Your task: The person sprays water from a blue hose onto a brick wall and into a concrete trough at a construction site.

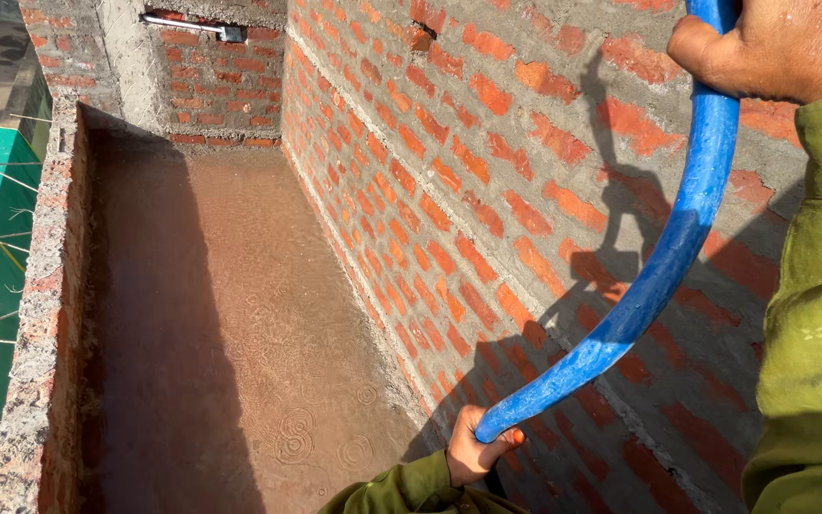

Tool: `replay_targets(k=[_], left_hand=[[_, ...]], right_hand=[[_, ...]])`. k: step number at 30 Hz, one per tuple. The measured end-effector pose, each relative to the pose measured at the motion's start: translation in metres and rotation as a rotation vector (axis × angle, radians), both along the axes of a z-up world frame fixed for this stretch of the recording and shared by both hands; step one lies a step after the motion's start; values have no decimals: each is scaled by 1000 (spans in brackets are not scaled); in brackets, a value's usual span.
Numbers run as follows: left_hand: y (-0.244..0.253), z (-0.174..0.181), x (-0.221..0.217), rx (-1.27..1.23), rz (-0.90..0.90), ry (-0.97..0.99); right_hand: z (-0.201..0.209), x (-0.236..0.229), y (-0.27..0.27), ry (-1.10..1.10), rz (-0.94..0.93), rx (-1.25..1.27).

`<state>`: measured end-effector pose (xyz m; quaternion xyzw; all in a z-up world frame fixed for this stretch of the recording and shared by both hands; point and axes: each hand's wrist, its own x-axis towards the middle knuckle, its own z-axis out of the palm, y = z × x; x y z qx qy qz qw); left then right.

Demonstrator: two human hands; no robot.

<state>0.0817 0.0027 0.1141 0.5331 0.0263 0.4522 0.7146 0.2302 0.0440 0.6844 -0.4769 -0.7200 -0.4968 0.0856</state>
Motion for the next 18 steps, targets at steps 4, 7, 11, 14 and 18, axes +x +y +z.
replay_targets(k=[4,7,11,14,18], left_hand=[[-2,1,-2,2,22,51],[-3,3,-2,17,16,11],[-6,9,-4,4,-21,-39],[-11,15,-7,14,-8,-2],[-14,21,-12,33,-3,-4]], right_hand=[[0,-6,-1,37,3,-36],[0,-10,-3,42,1,-47],[0,-13,-8,61,5,-33],[1,-14,-12,86,20,-42],[1,-12,-14,83,5,-31]])
